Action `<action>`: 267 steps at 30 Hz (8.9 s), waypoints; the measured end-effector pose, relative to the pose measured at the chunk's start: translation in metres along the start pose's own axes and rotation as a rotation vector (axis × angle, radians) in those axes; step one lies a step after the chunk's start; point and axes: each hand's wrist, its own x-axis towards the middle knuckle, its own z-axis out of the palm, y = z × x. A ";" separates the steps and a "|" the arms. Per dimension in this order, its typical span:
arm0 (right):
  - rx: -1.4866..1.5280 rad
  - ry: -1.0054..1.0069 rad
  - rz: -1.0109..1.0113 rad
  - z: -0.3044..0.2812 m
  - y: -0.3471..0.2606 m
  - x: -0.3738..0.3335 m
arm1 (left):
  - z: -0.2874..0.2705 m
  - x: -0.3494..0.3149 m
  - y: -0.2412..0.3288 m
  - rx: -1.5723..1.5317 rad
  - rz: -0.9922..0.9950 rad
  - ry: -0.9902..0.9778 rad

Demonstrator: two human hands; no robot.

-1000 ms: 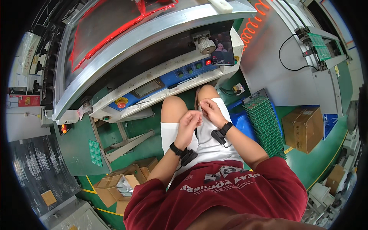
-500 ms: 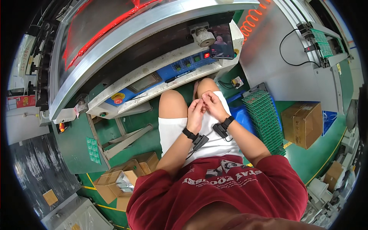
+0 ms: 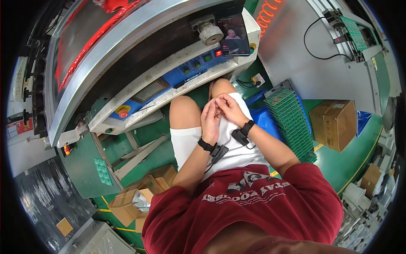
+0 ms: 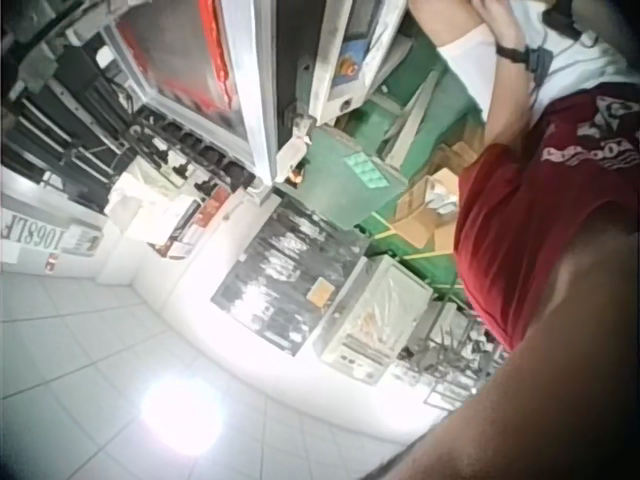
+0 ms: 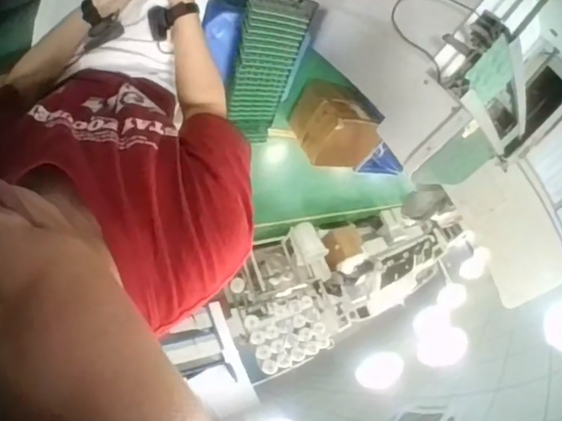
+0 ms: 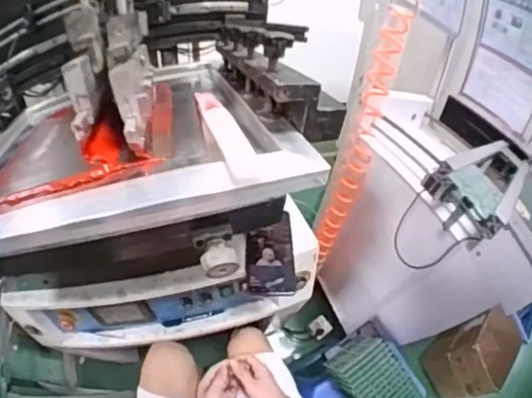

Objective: Inspecting and testing printed circuit boards using a desktop testing machine.

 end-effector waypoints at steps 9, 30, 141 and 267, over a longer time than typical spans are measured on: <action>0.104 -0.016 0.002 0.002 0.004 0.006 | 0.002 0.001 0.003 -0.010 0.030 -0.017; 0.119 -0.003 0.092 -0.003 -0.006 0.011 | 0.005 0.005 0.002 -0.010 0.050 -0.061; -0.889 0.965 -0.164 -0.169 -0.152 -0.311 | -0.012 -0.001 -0.017 0.441 -0.049 -0.276; -0.810 0.347 -0.733 -0.044 -0.291 -0.066 | -0.269 -0.259 0.314 1.906 0.443 0.833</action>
